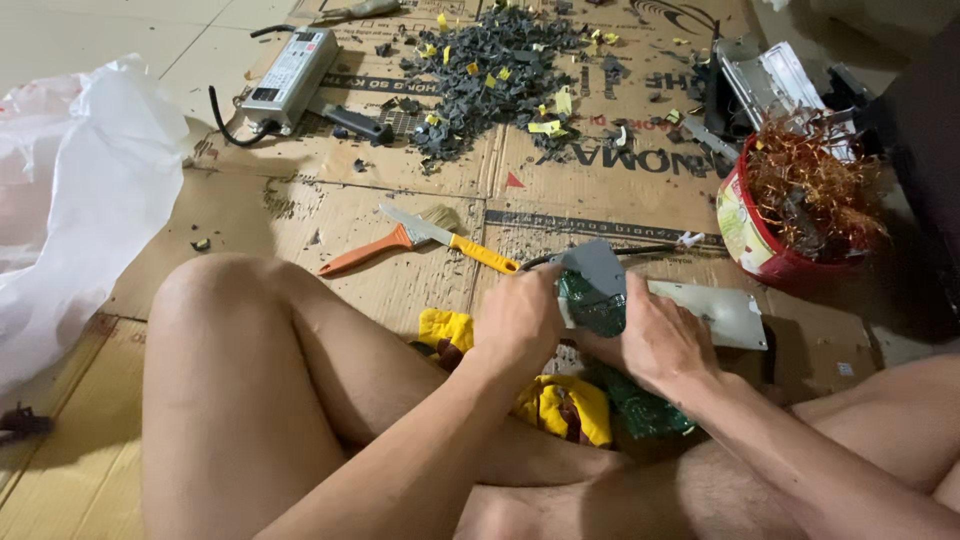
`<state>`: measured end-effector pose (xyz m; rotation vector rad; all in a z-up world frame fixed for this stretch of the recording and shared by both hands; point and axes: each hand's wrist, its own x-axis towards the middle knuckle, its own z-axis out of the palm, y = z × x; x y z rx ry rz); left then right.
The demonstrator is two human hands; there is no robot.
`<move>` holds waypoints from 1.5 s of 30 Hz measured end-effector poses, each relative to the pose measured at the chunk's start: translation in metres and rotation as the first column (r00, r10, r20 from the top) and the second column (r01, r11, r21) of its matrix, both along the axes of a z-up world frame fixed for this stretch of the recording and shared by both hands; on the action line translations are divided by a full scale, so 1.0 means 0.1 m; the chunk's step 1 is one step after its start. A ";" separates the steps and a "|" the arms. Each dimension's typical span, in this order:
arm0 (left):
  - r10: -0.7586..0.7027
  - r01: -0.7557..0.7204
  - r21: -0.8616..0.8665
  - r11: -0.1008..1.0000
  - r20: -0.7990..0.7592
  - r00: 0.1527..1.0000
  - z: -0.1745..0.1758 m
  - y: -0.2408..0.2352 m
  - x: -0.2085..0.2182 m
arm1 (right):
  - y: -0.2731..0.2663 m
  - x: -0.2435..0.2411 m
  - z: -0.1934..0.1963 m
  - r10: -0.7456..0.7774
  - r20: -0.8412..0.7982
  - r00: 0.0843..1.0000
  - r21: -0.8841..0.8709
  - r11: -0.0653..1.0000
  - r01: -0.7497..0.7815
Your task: The person sits on the floor and uses a yellow utility knife to scrape the surface of a green circuit board. They hold the board with their left hand and scrape with their right hand, removing material from the board's surface.
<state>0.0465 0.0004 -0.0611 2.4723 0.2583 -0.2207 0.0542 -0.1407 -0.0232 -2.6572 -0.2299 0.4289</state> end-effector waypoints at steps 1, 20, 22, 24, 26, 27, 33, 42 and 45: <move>-0.002 0.002 0.000 1.000 0.002 1.000 -0.02 -0.01 0.00 | 0.01 0.00 0.06 -0.002 0.002 1.000 0.000 1.000 0.002; 0.176 -0.245 -0.227 0.943 -0.289 0.941 -0.37 -0.14 0.36 | -0.25 0.30 -0.48 -0.200 -0.240 0.950 -0.120 0.977 0.176; 0.127 -0.189 -0.187 0.964 -0.299 0.946 -0.22 -0.06 0.27 | -0.26 0.23 -0.30 -0.111 -0.190 0.976 -0.162 0.983 0.080; 0.062 -0.085 -0.090 0.992 -0.231 0.971 -0.09 0.13 0.17 | -0.23 0.17 -0.12 0.201 -0.076 0.977 -0.320 0.923 -0.214; 0.081 -0.101 -0.070 0.992 -0.241 0.967 -0.05 0.14 0.01 | -0.24 0.27 -0.24 0.291 -0.024 0.957 -0.363 0.889 -0.279; 0.091 -0.108 -0.056 0.993 -0.251 0.964 -0.03 0.13 -0.06 | -0.26 0.32 -0.29 0.372 0.025 0.928 -0.412 0.849 -0.329; 0.106 -0.096 0.045 0.994 -0.318 0.942 0.06 0.08 -0.01 | 0.05 0.44 -0.41 0.446 0.276 0.851 -0.331 0.876 -0.352; 0.114 -0.101 0.058 0.993 -0.326 0.938 -0.13 0.15 0.06 | 0.24 0.75 -0.60 0.420 0.059 0.906 -0.184 0.896 -0.404; 0.081 -0.076 0.027 0.997 -0.311 0.947 0.07 0.19 0.02 | 0.19 0.78 -0.58 0.487 0.053 0.872 -0.176 0.864 -0.472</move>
